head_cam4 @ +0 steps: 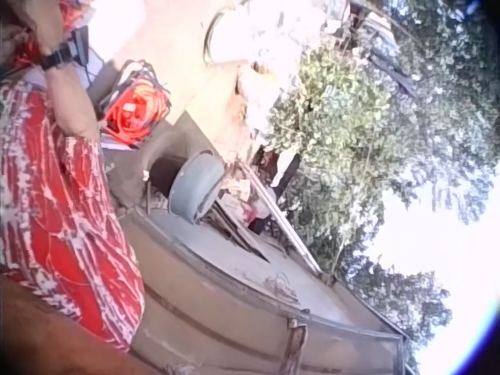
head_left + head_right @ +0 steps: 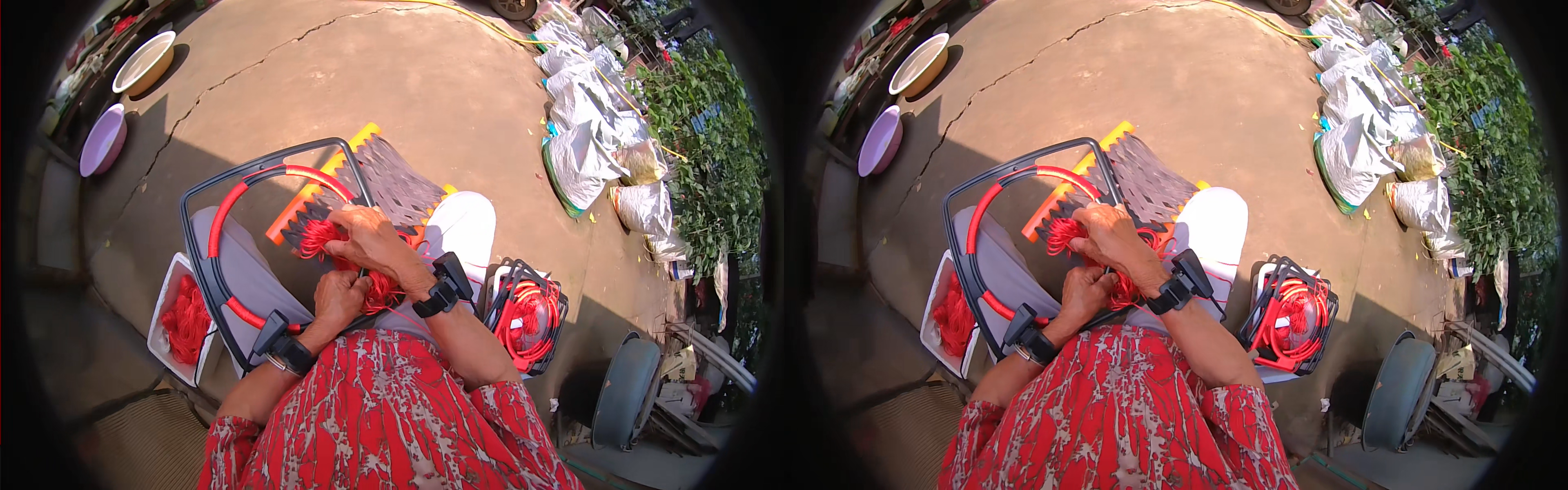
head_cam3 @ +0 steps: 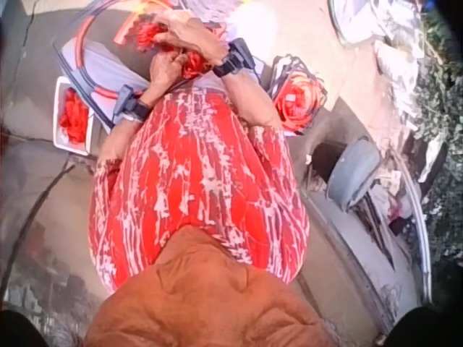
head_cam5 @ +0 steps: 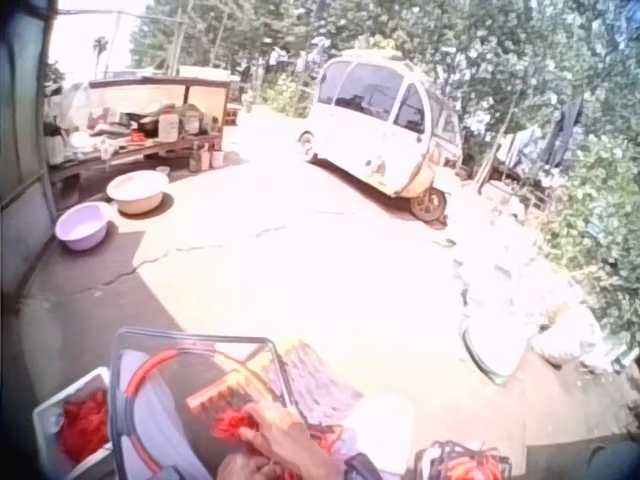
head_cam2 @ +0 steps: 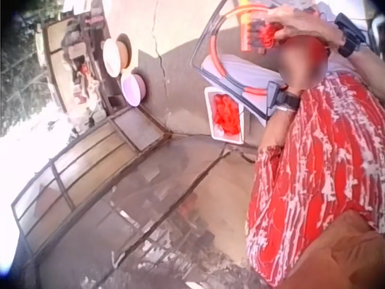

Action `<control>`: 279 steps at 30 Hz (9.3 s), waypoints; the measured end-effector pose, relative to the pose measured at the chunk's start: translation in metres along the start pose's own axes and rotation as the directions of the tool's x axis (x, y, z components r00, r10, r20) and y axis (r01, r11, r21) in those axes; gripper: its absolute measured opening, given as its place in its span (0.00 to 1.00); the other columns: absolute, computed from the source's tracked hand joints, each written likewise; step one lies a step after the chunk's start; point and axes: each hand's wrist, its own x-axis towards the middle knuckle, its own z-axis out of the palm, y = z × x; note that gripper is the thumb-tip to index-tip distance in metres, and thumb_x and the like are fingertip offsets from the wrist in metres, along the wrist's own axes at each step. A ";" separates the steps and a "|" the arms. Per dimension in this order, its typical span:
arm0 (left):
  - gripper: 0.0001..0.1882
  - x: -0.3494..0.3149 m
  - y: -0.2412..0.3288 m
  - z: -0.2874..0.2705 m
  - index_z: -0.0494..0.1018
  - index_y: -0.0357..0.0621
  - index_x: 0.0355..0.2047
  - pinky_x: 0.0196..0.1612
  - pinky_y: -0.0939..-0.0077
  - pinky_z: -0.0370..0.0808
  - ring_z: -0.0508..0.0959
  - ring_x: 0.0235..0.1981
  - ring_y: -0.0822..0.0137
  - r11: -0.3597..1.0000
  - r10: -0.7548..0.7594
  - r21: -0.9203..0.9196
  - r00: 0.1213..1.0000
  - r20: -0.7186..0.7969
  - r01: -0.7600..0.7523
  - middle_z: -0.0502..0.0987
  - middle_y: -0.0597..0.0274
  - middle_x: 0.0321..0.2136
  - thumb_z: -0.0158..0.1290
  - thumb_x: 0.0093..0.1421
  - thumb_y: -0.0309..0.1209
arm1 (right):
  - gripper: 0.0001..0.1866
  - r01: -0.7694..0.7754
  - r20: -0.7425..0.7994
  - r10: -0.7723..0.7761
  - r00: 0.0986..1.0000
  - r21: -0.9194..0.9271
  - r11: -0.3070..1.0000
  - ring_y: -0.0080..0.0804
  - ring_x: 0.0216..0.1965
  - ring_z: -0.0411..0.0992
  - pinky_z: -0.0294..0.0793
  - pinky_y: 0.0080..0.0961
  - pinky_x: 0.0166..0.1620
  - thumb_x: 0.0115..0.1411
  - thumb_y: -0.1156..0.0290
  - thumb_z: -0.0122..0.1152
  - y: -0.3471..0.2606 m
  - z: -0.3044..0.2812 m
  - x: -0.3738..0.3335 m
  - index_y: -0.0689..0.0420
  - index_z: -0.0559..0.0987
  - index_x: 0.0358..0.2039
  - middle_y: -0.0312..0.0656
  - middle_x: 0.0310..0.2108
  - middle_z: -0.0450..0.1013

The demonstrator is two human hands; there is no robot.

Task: Wrapping a black and orange circular frame with red rope or twine by hand.

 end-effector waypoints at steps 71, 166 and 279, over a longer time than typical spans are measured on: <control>0.20 0.012 0.020 -0.041 0.69 0.33 0.17 0.24 0.56 0.67 0.74 0.20 0.43 0.984 0.094 -0.130 0.970 -0.225 -0.125 0.70 0.42 0.16 0.57 0.54 0.39 | 0.10 -0.600 0.123 0.623 0.773 0.462 0.653 0.22 0.28 0.72 0.72 0.22 0.34 0.52 0.73 0.65 -0.018 -0.080 -0.062 0.60 0.76 0.34 0.34 0.28 0.75; 0.11 -0.002 0.017 0.002 0.76 0.38 0.24 0.30 0.51 0.73 0.77 0.25 0.41 0.992 0.124 0.059 0.959 -0.257 -0.112 0.74 0.41 0.20 0.54 0.55 0.34 | 0.16 -0.010 0.145 0.126 0.981 -0.619 0.786 0.38 0.32 0.74 0.65 0.36 0.31 0.47 0.53 0.67 -0.032 -0.011 -0.002 0.53 0.79 0.22 0.43 0.25 0.74; 0.15 -0.002 0.011 -0.023 0.70 0.34 0.20 0.22 0.60 0.66 0.73 0.17 0.48 0.969 0.103 -0.187 0.951 -0.291 -0.162 0.70 0.44 0.15 0.56 0.56 0.34 | 0.09 -0.349 -0.037 0.537 0.842 0.722 0.597 0.18 0.26 0.67 0.68 0.20 0.32 0.52 0.76 0.59 -0.052 -0.140 -0.056 0.60 0.73 0.35 0.33 0.26 0.70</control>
